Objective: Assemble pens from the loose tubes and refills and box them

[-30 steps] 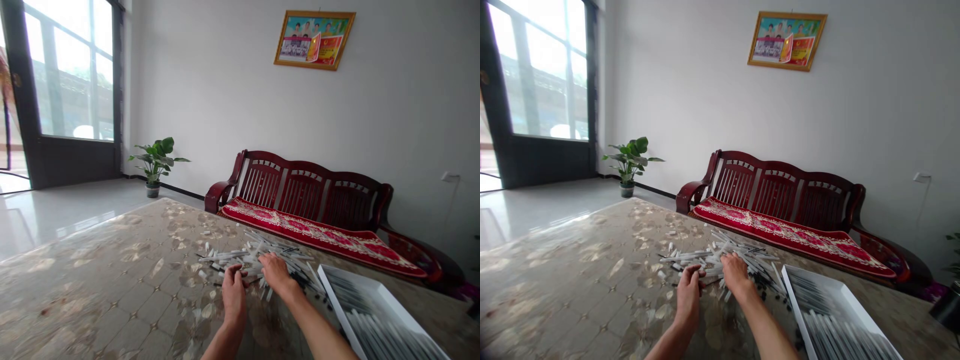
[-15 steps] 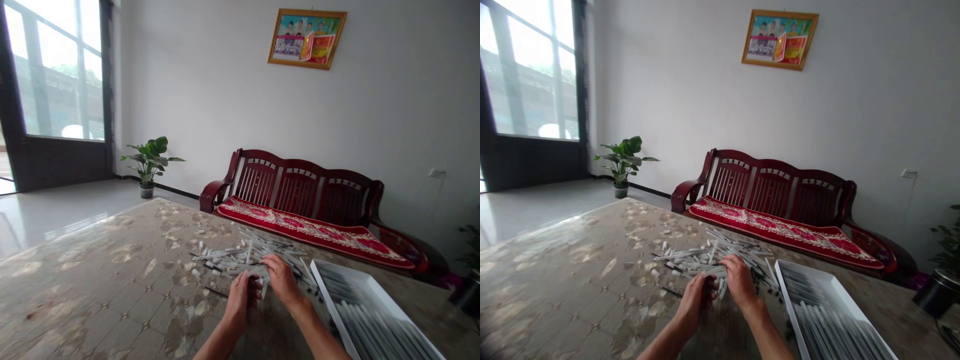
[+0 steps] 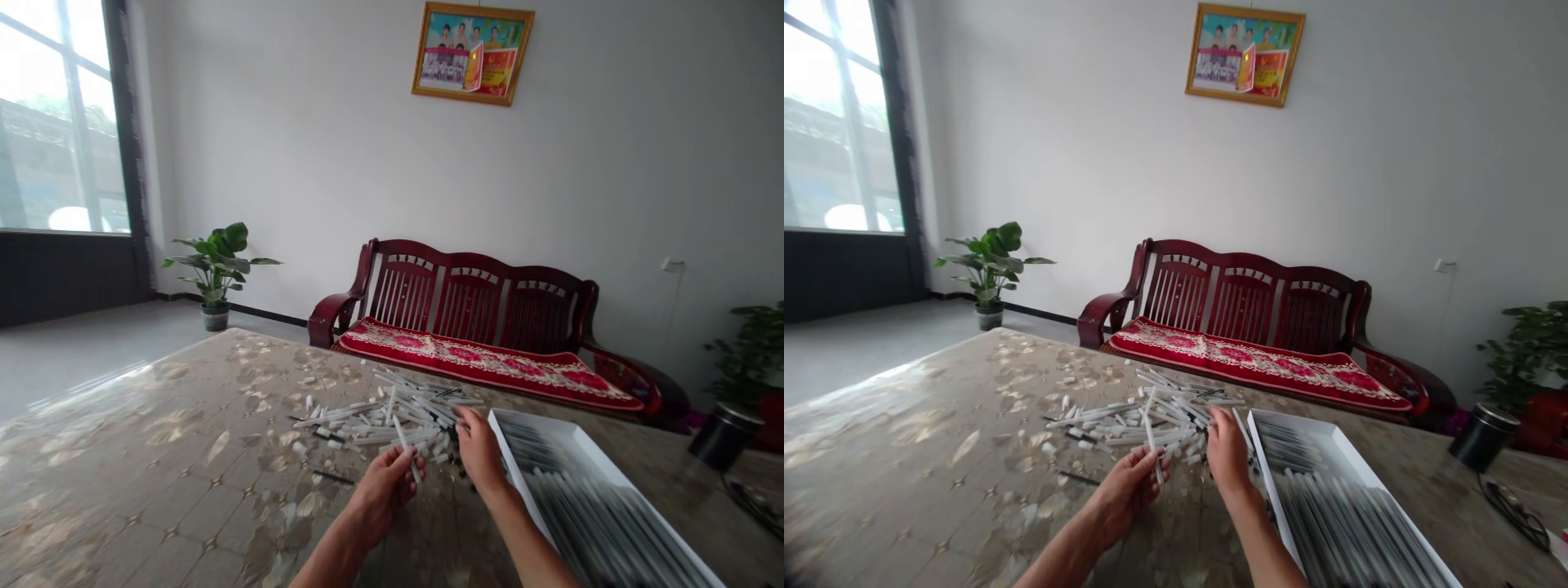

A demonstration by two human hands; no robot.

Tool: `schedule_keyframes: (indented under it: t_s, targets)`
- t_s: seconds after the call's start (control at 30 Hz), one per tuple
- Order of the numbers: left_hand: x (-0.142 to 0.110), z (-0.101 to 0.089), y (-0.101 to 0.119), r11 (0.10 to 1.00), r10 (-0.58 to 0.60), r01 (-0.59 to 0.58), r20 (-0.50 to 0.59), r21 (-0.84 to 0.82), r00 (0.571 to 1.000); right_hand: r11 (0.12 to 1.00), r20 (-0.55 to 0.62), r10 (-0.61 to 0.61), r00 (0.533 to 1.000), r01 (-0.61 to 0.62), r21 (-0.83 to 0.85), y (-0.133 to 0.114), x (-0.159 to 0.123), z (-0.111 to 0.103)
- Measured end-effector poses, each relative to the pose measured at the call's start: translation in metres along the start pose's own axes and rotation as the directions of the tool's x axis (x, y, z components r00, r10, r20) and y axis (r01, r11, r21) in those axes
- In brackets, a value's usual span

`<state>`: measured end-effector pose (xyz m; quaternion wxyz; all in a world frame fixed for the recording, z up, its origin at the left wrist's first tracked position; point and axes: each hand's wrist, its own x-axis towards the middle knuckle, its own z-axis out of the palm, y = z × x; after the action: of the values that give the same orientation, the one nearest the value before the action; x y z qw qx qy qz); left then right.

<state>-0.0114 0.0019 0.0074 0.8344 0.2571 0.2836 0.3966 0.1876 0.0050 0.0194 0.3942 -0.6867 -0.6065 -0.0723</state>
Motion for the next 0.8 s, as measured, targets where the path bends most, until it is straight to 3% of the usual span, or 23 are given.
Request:
schedule_keyframes:
  t_s: [0.1, 0.3, 0.8]
  targets:
    - [0.002, 0.001, 0.001, 0.998, 0.046, -0.05, -0.091, -0.038, 0.995, 0.967, 0.135, 0.191, 0.972, -0.163, -0.194, 0.02, 0.001, -0.011]
    - [0.005, 0.001, -0.002, 0.998, 0.049, -0.055, -0.174, -0.031, 0.983, 0.865, 0.288, 0.28, 0.916, -0.11, -0.49, 0.025, -0.001, -0.019]
    - [0.011, 0.0, 0.001, 0.988, 0.144, -0.152, -0.335, 0.002, 0.931, 0.832, 0.34, 0.271, 0.9, -0.042, -0.553, 0.018, 0.004, -0.006]
